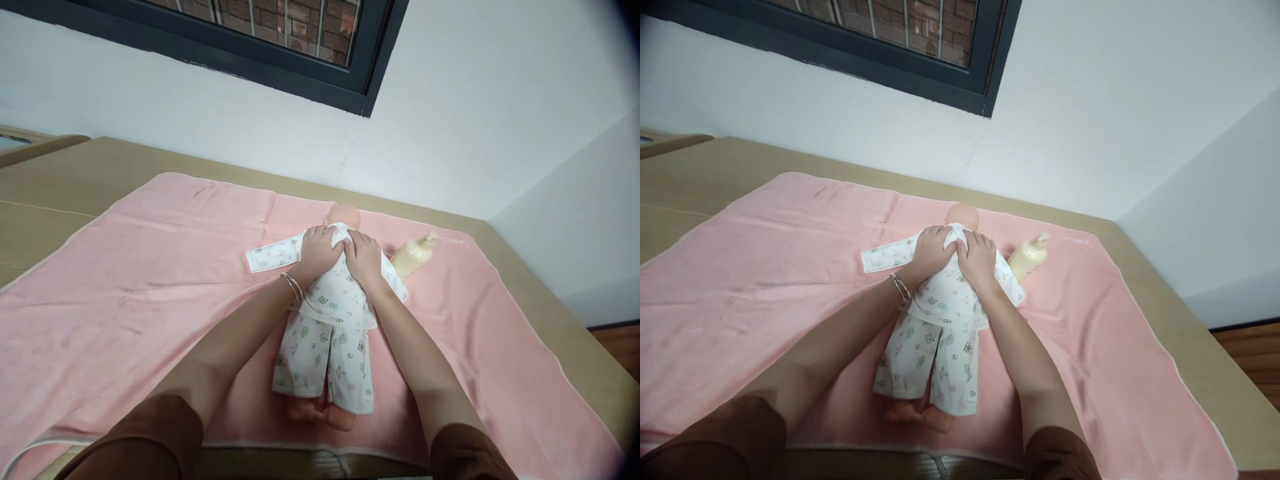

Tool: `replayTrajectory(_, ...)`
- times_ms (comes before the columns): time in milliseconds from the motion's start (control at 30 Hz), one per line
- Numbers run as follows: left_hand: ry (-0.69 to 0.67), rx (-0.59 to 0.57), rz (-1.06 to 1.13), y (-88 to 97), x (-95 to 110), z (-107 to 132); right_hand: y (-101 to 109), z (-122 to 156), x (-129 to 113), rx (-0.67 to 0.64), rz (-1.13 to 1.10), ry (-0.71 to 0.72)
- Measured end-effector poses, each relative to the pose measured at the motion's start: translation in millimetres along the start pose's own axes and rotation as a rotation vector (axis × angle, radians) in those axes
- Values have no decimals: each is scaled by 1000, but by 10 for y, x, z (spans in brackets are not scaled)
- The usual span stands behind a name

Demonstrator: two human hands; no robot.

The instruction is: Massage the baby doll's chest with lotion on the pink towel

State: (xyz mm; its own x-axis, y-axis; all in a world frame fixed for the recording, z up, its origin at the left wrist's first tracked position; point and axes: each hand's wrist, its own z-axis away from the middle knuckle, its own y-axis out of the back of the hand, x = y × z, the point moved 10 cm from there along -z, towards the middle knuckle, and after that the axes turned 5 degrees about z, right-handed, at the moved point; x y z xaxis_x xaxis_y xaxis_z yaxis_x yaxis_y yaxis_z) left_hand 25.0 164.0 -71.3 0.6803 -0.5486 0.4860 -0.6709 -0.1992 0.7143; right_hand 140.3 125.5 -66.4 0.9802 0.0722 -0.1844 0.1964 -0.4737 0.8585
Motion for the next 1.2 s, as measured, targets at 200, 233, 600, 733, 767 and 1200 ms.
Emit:
replayTrajectory(200,36,-47,4,-92,-88,-26,-88,-12,22,-65,21,17)
replayTrajectory(233,29,-50,10,-94,-85,-26,-88,-12,19,-60,11,26)
replayTrajectory(600,-49,117,-23,109,75,78,129,111,30,164,-98,-31)
replayTrajectory(733,-34,147,-58,124,72,119,138,172,85,205,-79,-81)
replayTrajectory(767,-37,147,-57,124,74,121,134,174,89,209,-79,-79)
replayTrajectory(1200,38,-31,8,-53,-71,-29,1,-42,42,-4,-1,-45)
